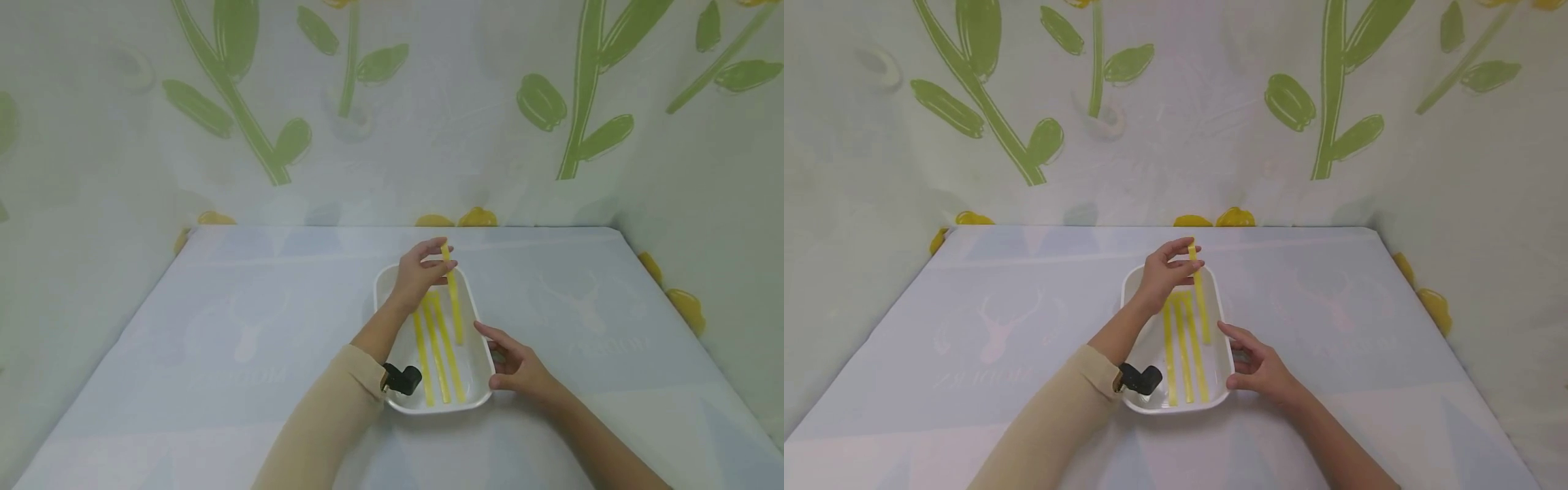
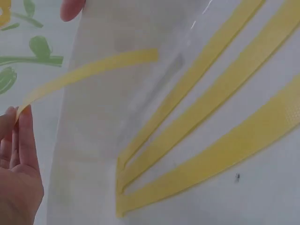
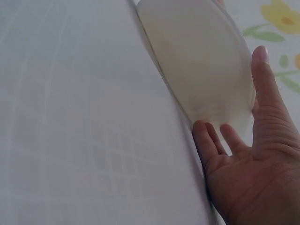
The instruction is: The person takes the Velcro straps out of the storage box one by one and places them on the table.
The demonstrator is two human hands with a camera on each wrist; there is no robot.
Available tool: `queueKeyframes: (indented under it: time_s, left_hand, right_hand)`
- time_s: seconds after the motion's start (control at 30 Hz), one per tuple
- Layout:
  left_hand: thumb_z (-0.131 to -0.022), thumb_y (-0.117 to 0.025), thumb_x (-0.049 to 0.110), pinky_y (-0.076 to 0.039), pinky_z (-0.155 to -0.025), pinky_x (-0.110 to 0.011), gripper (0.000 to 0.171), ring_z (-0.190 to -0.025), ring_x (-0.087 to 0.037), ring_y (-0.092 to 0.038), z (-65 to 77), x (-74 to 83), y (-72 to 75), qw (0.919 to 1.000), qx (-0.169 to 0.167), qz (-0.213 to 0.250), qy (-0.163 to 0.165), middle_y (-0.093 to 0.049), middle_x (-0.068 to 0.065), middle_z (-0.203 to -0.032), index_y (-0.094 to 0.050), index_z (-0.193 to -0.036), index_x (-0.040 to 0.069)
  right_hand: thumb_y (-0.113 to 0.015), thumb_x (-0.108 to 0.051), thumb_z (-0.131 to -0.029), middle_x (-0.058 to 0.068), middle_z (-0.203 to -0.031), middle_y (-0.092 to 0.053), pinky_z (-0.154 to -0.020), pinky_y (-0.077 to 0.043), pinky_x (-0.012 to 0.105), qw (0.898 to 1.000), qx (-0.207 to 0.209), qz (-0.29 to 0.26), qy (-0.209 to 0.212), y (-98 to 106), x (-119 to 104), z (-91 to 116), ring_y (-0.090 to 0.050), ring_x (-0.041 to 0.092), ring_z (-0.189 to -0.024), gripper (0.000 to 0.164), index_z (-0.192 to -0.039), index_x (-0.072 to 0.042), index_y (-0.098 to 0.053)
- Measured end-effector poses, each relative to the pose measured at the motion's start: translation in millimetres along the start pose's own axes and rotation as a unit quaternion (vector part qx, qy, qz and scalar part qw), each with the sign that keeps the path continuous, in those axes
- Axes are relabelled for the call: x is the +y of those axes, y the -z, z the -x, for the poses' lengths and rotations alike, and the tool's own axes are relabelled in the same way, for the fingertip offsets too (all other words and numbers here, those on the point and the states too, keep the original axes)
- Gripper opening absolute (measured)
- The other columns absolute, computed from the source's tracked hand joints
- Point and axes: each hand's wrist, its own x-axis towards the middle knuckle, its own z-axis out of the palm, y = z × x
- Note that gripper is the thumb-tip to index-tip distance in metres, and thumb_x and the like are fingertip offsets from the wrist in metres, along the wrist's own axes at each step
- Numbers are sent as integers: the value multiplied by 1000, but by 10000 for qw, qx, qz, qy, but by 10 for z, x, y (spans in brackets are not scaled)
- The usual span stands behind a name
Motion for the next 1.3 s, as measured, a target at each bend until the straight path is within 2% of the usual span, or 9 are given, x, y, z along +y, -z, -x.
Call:
queueKeyframes:
  time_s: [0.2,0.33,0.53,0.73,0.93,1.17,1.3]
  left_hand:
    - [-82,-69,-2,-57,-71,-33,52,-93,-22,-69,-27,68,43,9996,215,199,-32,-56,-18,-127,-52,-131,4]
    - [-83,-69,0,-57,-72,-33,55,-95,-22,-69,-38,124,66,9999,92,85,13,-56,-13,-127,-50,-134,6]
    - [-83,-66,-5,-57,-74,-33,55,-99,-23,-68,-48,258,135,10000,7,34,86,-52,-17,-131,-49,-135,6]
    - [-84,-65,-4,-57,-76,-33,56,-99,-24,-68,-61,408,287,9998,91,-182,72,-53,-13,-130,-47,-136,5]
    - [-83,-67,-1,-56,-77,-33,57,-98,-21,-68,-45,551,425,9994,110,-320,120,-51,-11,-131,-48,-137,8]
    - [-83,-68,-3,-57,-75,-33,58,-105,-25,-65,28,783,602,9978,188,-590,-250,-54,-11,-131,-47,-136,5]
    - [-83,-67,-3,-56,-76,-32,57,-106,-24,-65,93,877,695,9970,289,-659,-270,-54,-9,-131,-47,-136,5]
  right_hand:
    - [-72,-17,-84,-8,-137,-47,-81,-55,28,10000,-23,-51,-38,20,-12,-1,-56,9,-110,76,-147,-4,-30]
    - [-71,-18,-85,-6,-135,-48,-81,-55,29,9999,-6,-37,-157,30,-17,-2,-57,11,-109,76,-147,-5,-30]
    - [-72,-18,-84,-7,-132,-50,-82,-54,28,9995,40,-39,-303,23,-4,-17,-58,10,-107,76,-147,-6,-31]
    - [-73,-17,-83,-2,-128,-52,-82,-54,29,9999,-12,-105,-85,3,9,-22,-57,11,-104,77,-146,-3,-32]
    - [-74,-18,-82,-5,-134,-50,-81,-55,29,9997,93,-22,-204,-28,15,38,-57,9,-104,77,-145,-3,-33]
    - [-74,-19,-82,-2,-135,-49,-81,-55,30,10000,15,-64,-34,-23,15,20,-57,11,-107,78,-146,-3,-32]
    - [-73,-19,-83,2,-134,-50,-80,-55,31,10000,-39,-92,1,-5,4,8,-58,12,-107,78,-146,-2,-30]
